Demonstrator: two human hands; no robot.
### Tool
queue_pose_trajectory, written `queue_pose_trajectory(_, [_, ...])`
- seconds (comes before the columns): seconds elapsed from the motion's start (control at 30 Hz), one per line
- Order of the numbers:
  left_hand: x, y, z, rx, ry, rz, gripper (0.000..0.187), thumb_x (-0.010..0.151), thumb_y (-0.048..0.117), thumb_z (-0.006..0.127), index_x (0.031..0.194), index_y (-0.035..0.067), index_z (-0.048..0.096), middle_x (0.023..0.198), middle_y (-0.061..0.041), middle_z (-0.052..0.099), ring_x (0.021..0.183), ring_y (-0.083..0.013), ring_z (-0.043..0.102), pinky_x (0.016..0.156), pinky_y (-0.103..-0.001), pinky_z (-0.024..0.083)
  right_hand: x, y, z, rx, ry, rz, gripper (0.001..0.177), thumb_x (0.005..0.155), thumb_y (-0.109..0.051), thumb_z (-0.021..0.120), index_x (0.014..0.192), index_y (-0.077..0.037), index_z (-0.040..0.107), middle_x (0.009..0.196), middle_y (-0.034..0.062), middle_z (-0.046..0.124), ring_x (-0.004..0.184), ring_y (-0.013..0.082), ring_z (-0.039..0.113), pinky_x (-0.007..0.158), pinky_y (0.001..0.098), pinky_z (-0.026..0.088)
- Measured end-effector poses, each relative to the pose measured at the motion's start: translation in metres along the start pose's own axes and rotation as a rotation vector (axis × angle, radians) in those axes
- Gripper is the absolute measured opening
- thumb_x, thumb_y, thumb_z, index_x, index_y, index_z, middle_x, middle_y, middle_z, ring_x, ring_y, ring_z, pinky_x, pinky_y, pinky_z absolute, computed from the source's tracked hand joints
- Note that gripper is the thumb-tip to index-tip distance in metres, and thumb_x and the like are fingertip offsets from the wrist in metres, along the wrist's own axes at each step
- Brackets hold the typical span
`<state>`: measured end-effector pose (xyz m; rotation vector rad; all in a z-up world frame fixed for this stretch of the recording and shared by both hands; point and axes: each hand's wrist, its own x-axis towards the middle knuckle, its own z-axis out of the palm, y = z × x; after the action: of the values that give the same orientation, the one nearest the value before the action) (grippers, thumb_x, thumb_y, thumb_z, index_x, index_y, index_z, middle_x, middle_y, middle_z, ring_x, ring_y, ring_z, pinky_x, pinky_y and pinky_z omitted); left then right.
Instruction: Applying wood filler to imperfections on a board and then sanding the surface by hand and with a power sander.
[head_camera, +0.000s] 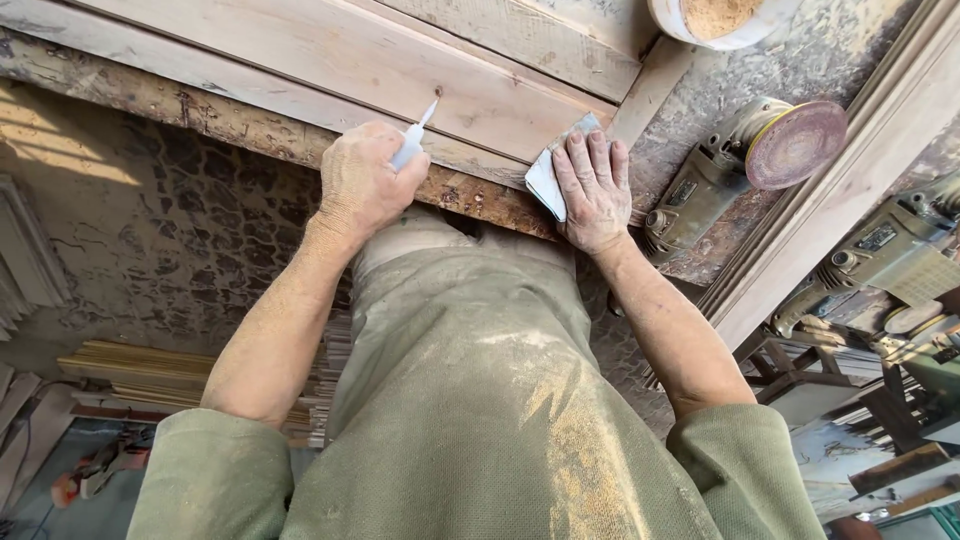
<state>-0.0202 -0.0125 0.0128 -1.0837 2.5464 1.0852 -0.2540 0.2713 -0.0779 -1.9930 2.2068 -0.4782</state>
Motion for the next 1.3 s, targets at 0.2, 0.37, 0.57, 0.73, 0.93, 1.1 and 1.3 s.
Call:
queue_pose_trajectory(0.2, [0.0, -0.002, 0.009, -0.027, 0.001, -0.024, 0.041, 0.096, 0.046, 0.067, 0.078, 0.009, 0.067, 0.086, -0.01, 0.067, 0.088, -0.0352, 0.071, 0.073, -0.045, 0.058, -0.001, 0.001, -0.001, -0.015, 0.002, 0.014, 0.071, 0.088, -0.026, 0.066, 0.156, -0.013, 0.052, 0.163, 0.0154, 0.043, 0.152, 0.0391, 0.031, 0.124, 0.0589, 0.017])
queue_pose_trajectory(0.37, [-0.01, -0.004, 0.032, -0.032, -0.004, 0.031, 0.039, 0.094, 0.042, 0.069, 0.079, 0.007, 0.069, 0.084, -0.015, 0.067, 0.084, -0.0384, 0.071, 0.071, -0.049, 0.058, 0.001, 0.0, -0.001, -0.022, 0.004, 0.019, 0.068, 0.09, -0.025, 0.065, 0.157, -0.015, 0.051, 0.163, 0.0145, 0.044, 0.151, 0.0381, 0.033, 0.124, 0.0586, 0.017])
queue_pose_trajectory(0.57, [-0.01, 0.029, 0.02, -0.078, -0.045, 0.02, 0.043, 0.093, 0.045, 0.067, 0.077, 0.005, 0.068, 0.084, -0.015, 0.069, 0.084, -0.0397, 0.07, 0.07, -0.05, 0.058, -0.002, 0.002, 0.0, -0.002, 0.0, 0.025, 0.068, 0.092, -0.028, 0.065, 0.157, -0.014, 0.051, 0.163, 0.015, 0.043, 0.151, 0.0388, 0.032, 0.123, 0.0596, 0.017])
queue_pose_trajectory(0.73, [-0.011, 0.03, 0.02, -0.1, -0.017, 0.026, 0.04, 0.092, 0.043, 0.068, 0.077, 0.007, 0.069, 0.085, -0.015, 0.07, 0.085, -0.0391, 0.071, 0.07, -0.049, 0.058, -0.002, 0.003, 0.002, 0.007, 0.007, 0.013, 0.068, 0.093, -0.032, 0.064, 0.157, -0.013, 0.051, 0.163, 0.0167, 0.043, 0.151, 0.0398, 0.031, 0.123, 0.0605, 0.018])
queue_pose_trajectory(0.93, [-0.025, 0.015, 0.002, -0.177, 0.118, -0.021, 0.035, 0.089, 0.043, 0.072, 0.081, 0.009, 0.069, 0.085, -0.016, 0.069, 0.087, -0.04, 0.07, 0.071, -0.051, 0.057, -0.006, -0.007, -0.005, 0.093, -0.011, 0.052, 0.081, 0.1, -0.064, 0.036, 0.157, -0.007, 0.049, 0.162, 0.0212, 0.042, 0.15, 0.0438, 0.031, 0.122, 0.0607, 0.015])
queue_pose_trajectory(1.1, [-0.057, -0.031, -0.035, -0.239, 0.166, -0.113, 0.041, 0.087, 0.05, 0.069, 0.083, 0.009, 0.069, 0.084, -0.014, 0.071, 0.087, -0.0382, 0.072, 0.076, -0.049, 0.057, 0.067, -0.07, -0.006, -0.081, 0.033, 0.053, 0.079, 0.075, -0.018, 0.051, 0.149, 0.009, 0.05, 0.152, 0.0365, 0.048, 0.14, 0.0554, 0.043, 0.117, 0.0646, 0.03])
queue_pose_trajectory(1.3, [-0.087, -0.12, -0.113, -0.409, 0.259, -0.18, 0.034, 0.09, 0.045, 0.071, 0.085, 0.01, 0.07, 0.094, -0.01, 0.075, 0.094, -0.0341, 0.073, 0.081, -0.042, 0.058, 0.209, -0.165, 0.062, 0.067, -0.052, -0.017, 0.096, 0.059, -0.023, 0.064, 0.152, 0.001, 0.052, 0.158, 0.0273, 0.046, 0.148, 0.0456, 0.037, 0.125, 0.0569, 0.02])
